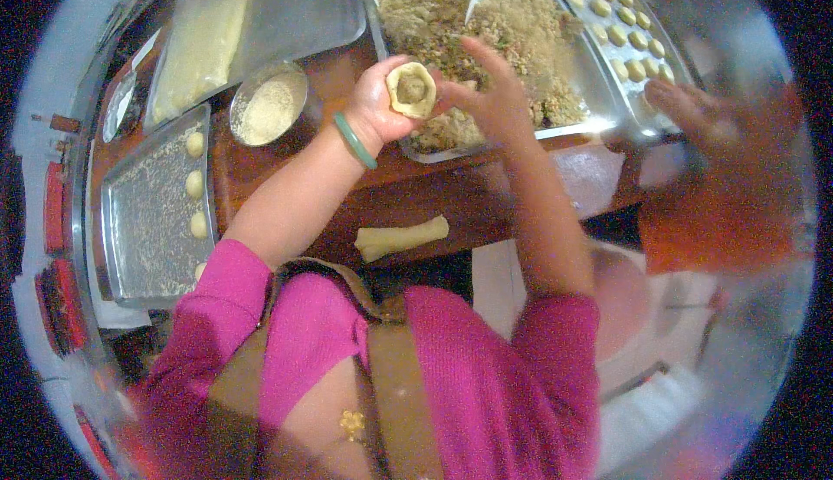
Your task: The person prepares filled dough balls by tearing small portions of dough from a long roll, flattening them by hand, adding a savory filling from a large tray, and pinching the dough to seal it before placing the finished balls onto a tray coated in sesame seeds.
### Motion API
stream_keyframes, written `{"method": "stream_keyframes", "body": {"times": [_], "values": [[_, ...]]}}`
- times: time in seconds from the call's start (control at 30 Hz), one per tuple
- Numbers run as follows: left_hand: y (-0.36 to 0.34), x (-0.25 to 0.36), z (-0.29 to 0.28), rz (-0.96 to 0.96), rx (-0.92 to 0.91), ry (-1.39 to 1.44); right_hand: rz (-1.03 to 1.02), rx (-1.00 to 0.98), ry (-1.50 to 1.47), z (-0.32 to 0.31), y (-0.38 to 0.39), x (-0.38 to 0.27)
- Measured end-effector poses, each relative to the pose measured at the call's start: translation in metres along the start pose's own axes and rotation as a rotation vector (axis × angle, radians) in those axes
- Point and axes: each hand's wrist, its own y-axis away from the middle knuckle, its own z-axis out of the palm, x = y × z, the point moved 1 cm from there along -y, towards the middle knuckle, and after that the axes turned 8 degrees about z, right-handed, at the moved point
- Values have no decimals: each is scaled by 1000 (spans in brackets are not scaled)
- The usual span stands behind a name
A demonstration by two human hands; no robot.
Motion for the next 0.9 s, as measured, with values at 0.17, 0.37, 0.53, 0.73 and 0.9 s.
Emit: {"method": "stream_keyframes", "body": {"times": [0.17, 0.37, 0.53, 0.73, 0.9], "values": [[-4, -9, -5, 32, -187, -259, 348, -408, -403, 19, 6, -7], [19, -13, 15, 286, -124, -650, 249, -298, -241, 25, 14, -16], [-13, -11, 2, 280, -81, -460, 316, -238, -743, 12, 7, 1], [-21, -45, 40, 167, -66, -421, 561, -311, -1275, 15, -1, 19], [-41, -22, 44, 393, 152, -294, 445, -158, -1020, -4, -5, 25]]}}
